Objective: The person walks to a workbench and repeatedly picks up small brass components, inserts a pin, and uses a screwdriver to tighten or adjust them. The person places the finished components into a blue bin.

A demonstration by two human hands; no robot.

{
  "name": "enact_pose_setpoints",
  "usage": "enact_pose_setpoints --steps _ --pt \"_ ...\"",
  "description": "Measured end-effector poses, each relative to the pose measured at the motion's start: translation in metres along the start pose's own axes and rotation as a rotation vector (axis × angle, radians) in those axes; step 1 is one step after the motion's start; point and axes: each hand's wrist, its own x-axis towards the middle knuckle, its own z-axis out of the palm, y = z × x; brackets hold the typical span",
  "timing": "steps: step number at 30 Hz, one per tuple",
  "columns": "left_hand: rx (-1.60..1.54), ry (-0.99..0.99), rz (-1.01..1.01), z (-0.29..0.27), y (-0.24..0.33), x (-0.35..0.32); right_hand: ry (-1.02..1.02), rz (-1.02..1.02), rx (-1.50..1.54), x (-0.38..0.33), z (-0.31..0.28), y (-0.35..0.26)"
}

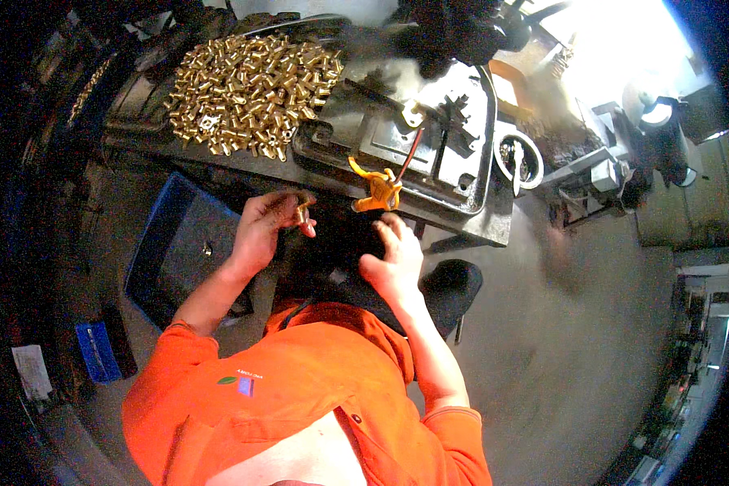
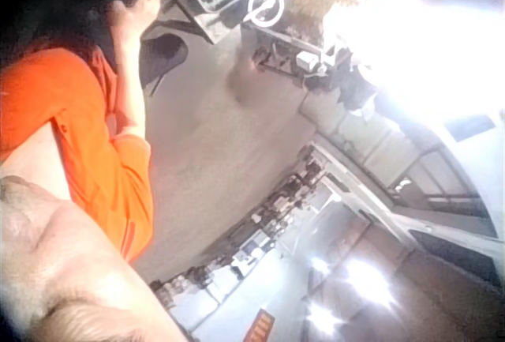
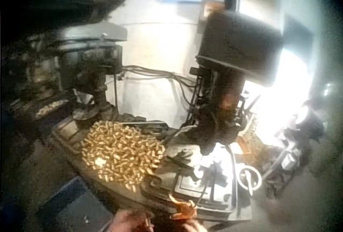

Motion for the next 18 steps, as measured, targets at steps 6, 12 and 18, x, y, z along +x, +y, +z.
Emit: enact_pose_setpoints --steps 6,12,18 --pt "0.307 -0.107 0.053 0.031 -0.028 -0.006 -0.189 -0.198 0.195 -0.021 -0.024 -0.055" --pt "0.422 -0.124 0.077 0.051 -0.064 -0.004 -0.209 -0.208 -0.164 -0.022 -0.010 -0.034" --pt "0.312 -0.171 0.017 0.059 -0.071 -0.002 0.023 -0.279 -0.053 -0.027 -0.015 -0.024"
